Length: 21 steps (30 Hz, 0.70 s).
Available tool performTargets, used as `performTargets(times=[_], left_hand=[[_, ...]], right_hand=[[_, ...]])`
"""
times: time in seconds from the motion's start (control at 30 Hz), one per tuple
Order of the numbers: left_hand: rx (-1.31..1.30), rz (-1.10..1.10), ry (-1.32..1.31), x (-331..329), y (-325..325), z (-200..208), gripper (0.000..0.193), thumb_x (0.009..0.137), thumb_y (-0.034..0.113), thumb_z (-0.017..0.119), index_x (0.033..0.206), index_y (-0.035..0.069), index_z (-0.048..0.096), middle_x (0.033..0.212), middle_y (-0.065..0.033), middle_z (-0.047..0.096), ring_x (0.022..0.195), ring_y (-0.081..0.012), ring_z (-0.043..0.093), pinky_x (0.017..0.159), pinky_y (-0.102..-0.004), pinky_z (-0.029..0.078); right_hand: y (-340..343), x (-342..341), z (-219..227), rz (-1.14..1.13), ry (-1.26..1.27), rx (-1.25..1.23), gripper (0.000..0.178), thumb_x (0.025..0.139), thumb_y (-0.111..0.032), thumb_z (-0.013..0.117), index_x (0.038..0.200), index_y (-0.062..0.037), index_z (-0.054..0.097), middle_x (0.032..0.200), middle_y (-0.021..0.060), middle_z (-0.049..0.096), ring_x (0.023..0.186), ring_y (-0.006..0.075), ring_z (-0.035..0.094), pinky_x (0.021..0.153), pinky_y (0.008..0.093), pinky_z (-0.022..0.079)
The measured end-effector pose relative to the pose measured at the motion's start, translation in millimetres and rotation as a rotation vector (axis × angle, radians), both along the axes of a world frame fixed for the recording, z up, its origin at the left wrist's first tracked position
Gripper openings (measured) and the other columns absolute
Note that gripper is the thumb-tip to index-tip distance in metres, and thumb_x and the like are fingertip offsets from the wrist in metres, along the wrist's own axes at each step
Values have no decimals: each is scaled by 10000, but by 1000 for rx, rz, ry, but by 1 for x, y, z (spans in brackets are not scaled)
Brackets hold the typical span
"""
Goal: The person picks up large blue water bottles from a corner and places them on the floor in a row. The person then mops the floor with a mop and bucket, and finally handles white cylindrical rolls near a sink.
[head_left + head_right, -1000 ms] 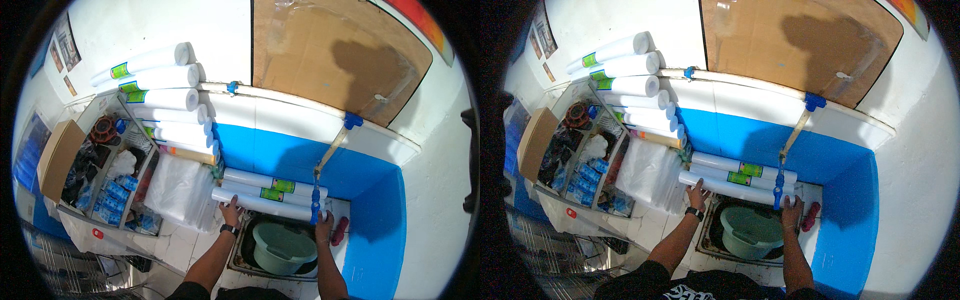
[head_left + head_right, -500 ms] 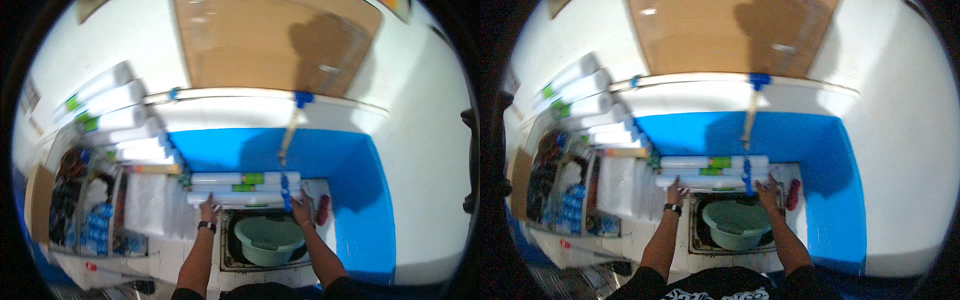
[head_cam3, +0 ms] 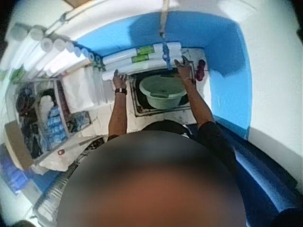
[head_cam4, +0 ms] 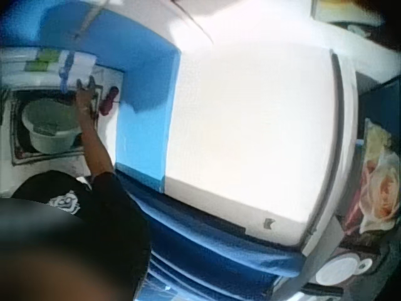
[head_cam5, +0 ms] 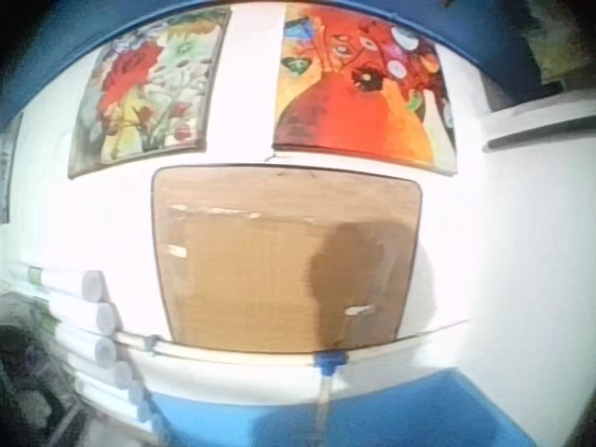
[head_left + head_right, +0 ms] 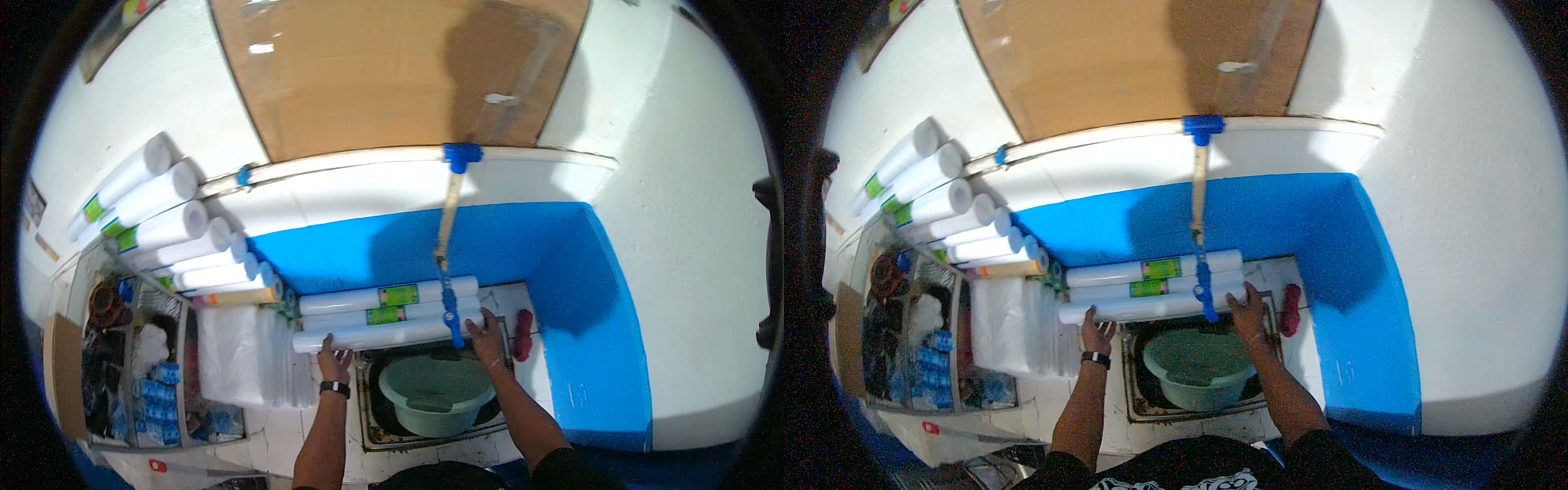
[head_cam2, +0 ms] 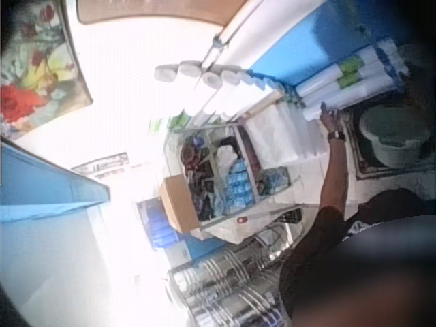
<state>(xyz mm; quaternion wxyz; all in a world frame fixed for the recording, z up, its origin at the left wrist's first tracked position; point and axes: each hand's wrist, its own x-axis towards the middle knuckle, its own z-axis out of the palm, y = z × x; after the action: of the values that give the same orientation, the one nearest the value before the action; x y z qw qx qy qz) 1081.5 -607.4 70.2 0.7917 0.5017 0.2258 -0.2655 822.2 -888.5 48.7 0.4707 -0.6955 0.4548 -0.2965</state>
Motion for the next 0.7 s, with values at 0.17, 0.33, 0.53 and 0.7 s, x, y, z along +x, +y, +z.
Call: performTargets(times=[0.17,0.33,0.53,0.7], left_hand=[[-119,91,-276,-34,-4,72,644,908,288,710,1445,142,386,1395,-77,458,1256,-284,467,980,-502,439],[-178,138,-644,-37,17,162,630,931,260,715,1440,95,382,1354,-93,513,1206,-229,507,975,-450,433],[27,106,-1023,-22,75,227,562,934,199,718,1390,19,443,1269,-95,571,1130,-204,555,950,-363,454],[165,33,-1127,-32,104,231,630,899,108,755,1428,11,425,1324,-104,551,1188,-206,530,1023,-363,417]], right_hand=[[4,-13,16,34,-100,102,664,904,-283,755,1416,32,473,1446,226,503,1299,338,526,1067,429,448],[23,-9,32,348,-27,70,655,884,-245,753,1428,-5,479,1432,231,507,1331,362,494,1090,465,428],[22,25,55,565,372,-525,806,817,-310,763,1512,-111,407,1497,237,419,1442,435,325,1171,550,286],[2,68,50,918,580,-773,879,872,-524,670,1567,-122,312,1614,220,252,1500,422,212,1201,614,139]])
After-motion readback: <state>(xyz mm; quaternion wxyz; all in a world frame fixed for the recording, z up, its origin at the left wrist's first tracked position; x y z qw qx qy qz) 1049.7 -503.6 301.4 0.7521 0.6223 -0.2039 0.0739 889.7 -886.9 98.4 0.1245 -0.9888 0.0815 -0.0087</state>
